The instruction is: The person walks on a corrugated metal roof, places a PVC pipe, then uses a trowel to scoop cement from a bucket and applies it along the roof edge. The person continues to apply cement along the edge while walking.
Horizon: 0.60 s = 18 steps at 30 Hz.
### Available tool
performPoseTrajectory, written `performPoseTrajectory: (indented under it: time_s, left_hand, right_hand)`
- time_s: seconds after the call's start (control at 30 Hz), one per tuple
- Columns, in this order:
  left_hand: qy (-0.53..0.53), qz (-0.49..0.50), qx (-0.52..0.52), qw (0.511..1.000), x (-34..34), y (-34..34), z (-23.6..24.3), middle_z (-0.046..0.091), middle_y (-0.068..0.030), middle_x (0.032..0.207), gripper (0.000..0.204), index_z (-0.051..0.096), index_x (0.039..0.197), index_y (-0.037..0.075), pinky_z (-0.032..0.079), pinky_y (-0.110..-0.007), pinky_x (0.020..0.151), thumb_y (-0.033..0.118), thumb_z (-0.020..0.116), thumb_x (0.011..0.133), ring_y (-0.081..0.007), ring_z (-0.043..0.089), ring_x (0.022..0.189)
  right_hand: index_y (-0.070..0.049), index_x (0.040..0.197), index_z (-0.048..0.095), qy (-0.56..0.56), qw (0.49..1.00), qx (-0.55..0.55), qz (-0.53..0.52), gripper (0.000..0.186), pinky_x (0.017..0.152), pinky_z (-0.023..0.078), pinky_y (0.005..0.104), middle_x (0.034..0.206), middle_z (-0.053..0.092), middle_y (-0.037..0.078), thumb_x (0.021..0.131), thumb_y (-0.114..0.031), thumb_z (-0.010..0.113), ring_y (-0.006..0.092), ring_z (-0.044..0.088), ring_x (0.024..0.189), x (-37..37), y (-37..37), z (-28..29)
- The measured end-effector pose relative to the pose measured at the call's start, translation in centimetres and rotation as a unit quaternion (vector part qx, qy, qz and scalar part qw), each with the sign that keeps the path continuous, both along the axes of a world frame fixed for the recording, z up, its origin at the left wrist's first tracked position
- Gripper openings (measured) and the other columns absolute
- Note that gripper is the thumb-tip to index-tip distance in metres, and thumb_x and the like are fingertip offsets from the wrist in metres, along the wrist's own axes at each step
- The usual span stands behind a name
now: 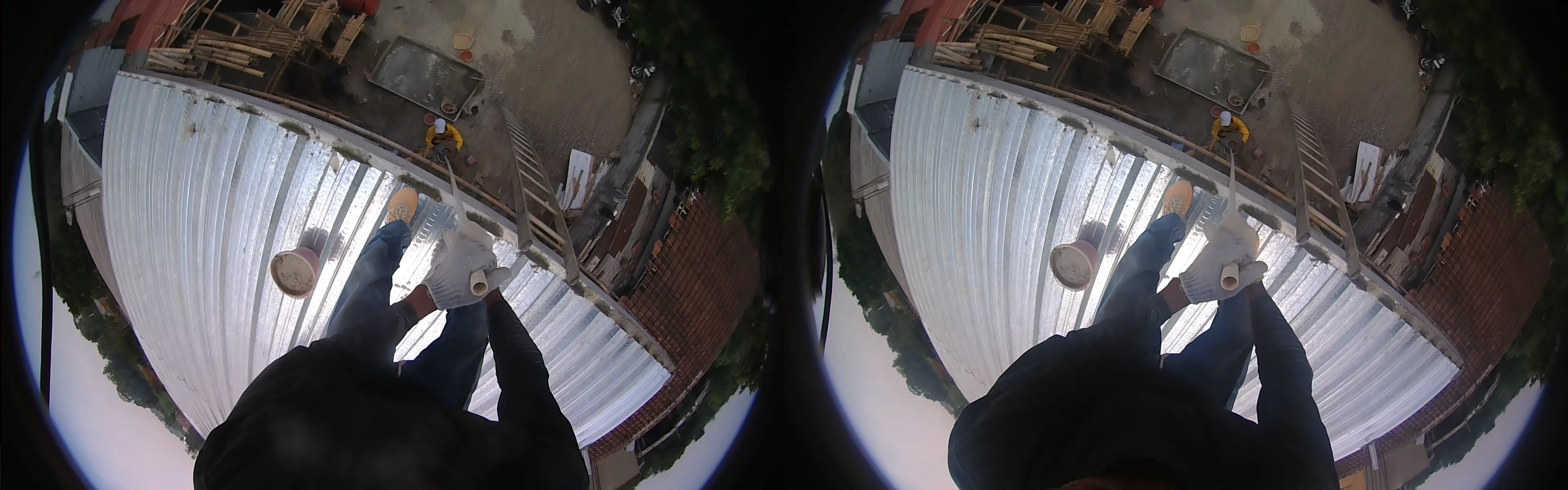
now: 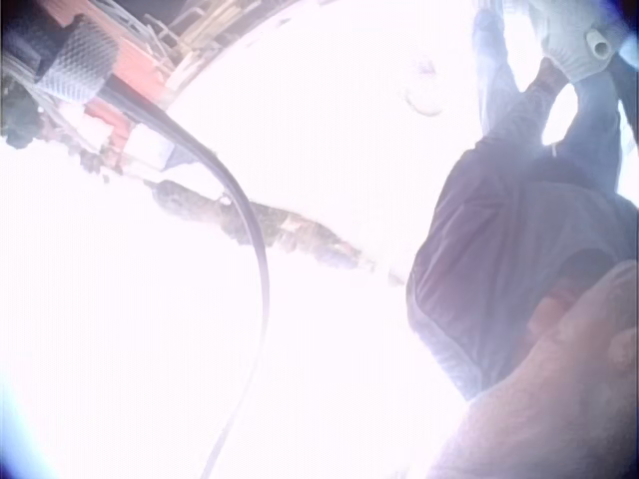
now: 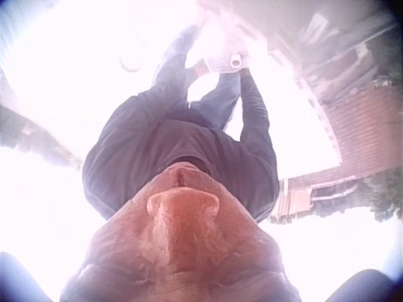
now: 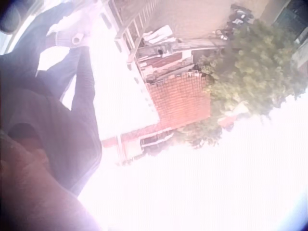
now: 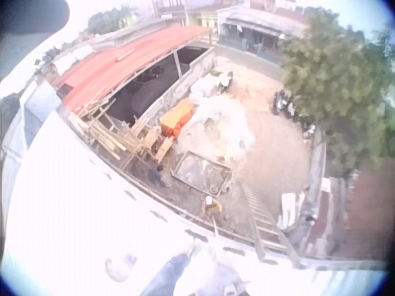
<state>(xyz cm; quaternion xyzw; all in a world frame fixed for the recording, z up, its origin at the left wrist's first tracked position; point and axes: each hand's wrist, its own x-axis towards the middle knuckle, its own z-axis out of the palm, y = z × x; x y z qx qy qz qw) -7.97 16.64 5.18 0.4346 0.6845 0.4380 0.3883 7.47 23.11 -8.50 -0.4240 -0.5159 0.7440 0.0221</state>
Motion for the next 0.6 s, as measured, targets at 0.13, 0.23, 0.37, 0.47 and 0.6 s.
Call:
performPoseTrajectory:
  time_s: [0.13, 0.23, 0.37, 0.47, 0.6]
  left_hand:
    - [0.018, 0.029, 0.070, 0.997, 1.8, 1.7, 8.3, 0.071, -0.0119, 0.100, 0.032, 0.075, 0.098, 0.010, 0.052, -0.046, 0.089, 0.035, 0.086, 0.082, -0.0354, 0.067, 0.102]
    - [-0.030, -0.099, 0.089, 0.991, 0.8, 4.0, 17.6, 0.071, -0.0100, 0.098, 0.034, 0.076, 0.099, 0.012, 0.051, -0.047, 0.088, 0.038, 0.086, 0.079, -0.0338, 0.068, 0.101]
    - [-0.008, -0.091, 0.177, 0.980, 2.6, 5.8, 28.7, 0.072, -0.0081, 0.100, 0.043, 0.074, 0.118, 0.015, 0.054, -0.048, 0.093, 0.040, 0.085, 0.085, -0.0326, 0.071, 0.099]
    - [-0.138, -0.039, 0.308, 0.940, 4.9, 7.2, 30.2, 0.071, -0.0081, 0.120, 0.070, 0.068, 0.136, 0.014, 0.050, -0.045, 0.110, 0.052, 0.090, 0.081, -0.0303, 0.069, 0.117]
    - [-0.304, -0.135, 0.271, 0.903, -4.2, 3.9, 36.9, 0.063, -0.0114, 0.143, 0.102, 0.056, 0.154, 0.010, 0.044, -0.044, 0.122, 0.057, 0.097, 0.072, -0.0314, 0.061, 0.135]
  right_hand:
    - [-0.007, 0.105, 0.060, -0.013, 0.999, 0.038, -0.016, 0.021, 0.079, 0.051, 0.0348, 0.096, 0.055, 0.002, 0.111, -0.027, 0.061, 0.0171, 0.057, 0.085, 1.8, 0.1, 6.3]
    - [-0.007, 0.104, 0.060, -0.011, 0.997, 0.067, -0.039, 0.023, 0.078, 0.051, 0.0352, 0.095, 0.054, 0.003, 0.112, -0.029, 0.061, 0.0177, 0.056, 0.083, 3.9, 0.7, 12.7]
    - [-0.007, 0.103, 0.059, 0.024, 0.991, 0.110, -0.075, 0.026, 0.076, 0.050, 0.0357, 0.093, 0.053, 0.003, 0.113, -0.031, 0.061, 0.0186, 0.056, 0.081, 6.9, 1.8, 23.1]
    - [-0.007, 0.102, 0.059, 0.122, 0.976, 0.145, -0.103, 0.029, 0.075, 0.050, 0.0361, 0.092, 0.053, 0.003, 0.113, -0.033, 0.060, 0.0192, 0.055, 0.079, 7.1, 3.6, 33.3]
    - [-0.007, 0.100, 0.058, 0.336, 0.918, 0.183, -0.110, 0.032, 0.074, 0.049, 0.0367, 0.090, 0.052, 0.003, 0.114, -0.036, 0.060, 0.0200, 0.054, 0.077, 5.3, 6.0, 50.1]
